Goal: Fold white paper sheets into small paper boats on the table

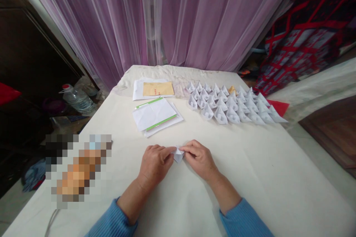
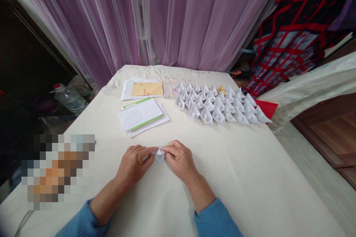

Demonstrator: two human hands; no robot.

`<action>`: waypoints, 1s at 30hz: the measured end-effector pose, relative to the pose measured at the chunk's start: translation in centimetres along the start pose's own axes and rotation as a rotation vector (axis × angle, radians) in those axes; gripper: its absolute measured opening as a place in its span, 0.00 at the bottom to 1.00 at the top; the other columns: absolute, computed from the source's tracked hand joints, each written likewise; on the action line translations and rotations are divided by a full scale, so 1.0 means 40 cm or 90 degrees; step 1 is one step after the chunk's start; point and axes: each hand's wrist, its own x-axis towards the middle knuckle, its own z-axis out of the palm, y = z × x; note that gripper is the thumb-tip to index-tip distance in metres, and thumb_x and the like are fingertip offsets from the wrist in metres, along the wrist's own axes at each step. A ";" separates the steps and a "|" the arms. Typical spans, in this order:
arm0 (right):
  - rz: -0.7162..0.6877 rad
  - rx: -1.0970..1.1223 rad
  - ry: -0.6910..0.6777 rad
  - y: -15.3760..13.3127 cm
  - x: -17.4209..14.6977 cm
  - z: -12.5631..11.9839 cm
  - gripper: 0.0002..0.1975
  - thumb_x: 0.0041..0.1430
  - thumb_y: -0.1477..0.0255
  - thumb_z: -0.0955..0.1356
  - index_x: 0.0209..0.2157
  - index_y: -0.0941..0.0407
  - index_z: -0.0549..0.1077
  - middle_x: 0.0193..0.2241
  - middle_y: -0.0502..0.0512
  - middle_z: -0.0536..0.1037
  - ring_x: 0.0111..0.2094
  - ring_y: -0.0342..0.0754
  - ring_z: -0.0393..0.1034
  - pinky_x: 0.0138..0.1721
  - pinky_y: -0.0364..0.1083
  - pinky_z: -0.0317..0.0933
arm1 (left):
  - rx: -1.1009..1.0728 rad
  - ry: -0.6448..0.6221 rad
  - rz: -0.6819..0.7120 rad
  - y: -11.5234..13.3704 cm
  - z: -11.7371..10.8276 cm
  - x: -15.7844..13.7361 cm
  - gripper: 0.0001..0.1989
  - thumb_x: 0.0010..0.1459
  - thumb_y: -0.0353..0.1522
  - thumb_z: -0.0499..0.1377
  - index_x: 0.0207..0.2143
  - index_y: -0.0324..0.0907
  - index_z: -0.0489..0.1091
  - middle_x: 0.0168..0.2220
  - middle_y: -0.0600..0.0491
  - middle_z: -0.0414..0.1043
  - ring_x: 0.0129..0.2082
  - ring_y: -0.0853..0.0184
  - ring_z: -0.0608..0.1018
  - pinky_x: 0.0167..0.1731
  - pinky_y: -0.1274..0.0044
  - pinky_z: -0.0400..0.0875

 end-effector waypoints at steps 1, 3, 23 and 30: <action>-0.002 -0.005 -0.005 0.002 -0.001 -0.001 0.17 0.54 0.81 0.63 0.36 0.51 0.80 0.30 0.51 0.77 0.32 0.43 0.73 0.35 0.41 0.67 | 0.000 0.000 0.003 -0.001 -0.001 0.000 0.12 0.57 0.29 0.59 0.41 0.50 0.77 0.30 0.54 0.80 0.31 0.64 0.77 0.34 0.72 0.64; -0.011 -0.016 -0.014 0.004 -0.002 -0.003 0.18 0.53 0.82 0.64 0.36 0.50 0.81 0.31 0.51 0.76 0.32 0.43 0.72 0.35 0.41 0.67 | 0.004 -0.001 0.008 -0.002 -0.005 -0.001 0.11 0.58 0.29 0.58 0.41 0.50 0.77 0.30 0.54 0.80 0.31 0.64 0.77 0.35 0.73 0.65; -0.101 -0.112 -0.097 0.019 -0.008 -0.018 0.19 0.52 0.84 0.66 0.36 0.48 0.81 0.33 0.51 0.76 0.35 0.44 0.71 0.36 0.43 0.64 | -0.010 -0.081 -0.002 -0.011 -0.027 0.002 0.13 0.58 0.28 0.59 0.41 0.53 0.78 0.33 0.55 0.80 0.34 0.64 0.77 0.37 0.72 0.64; -0.112 -0.121 -0.095 0.014 -0.006 -0.018 0.19 0.51 0.85 0.66 0.36 0.48 0.81 0.33 0.51 0.75 0.35 0.44 0.70 0.36 0.42 0.64 | 0.013 -0.114 -0.030 -0.002 -0.038 0.005 0.13 0.59 0.28 0.58 0.42 0.53 0.78 0.34 0.55 0.79 0.36 0.64 0.77 0.38 0.71 0.63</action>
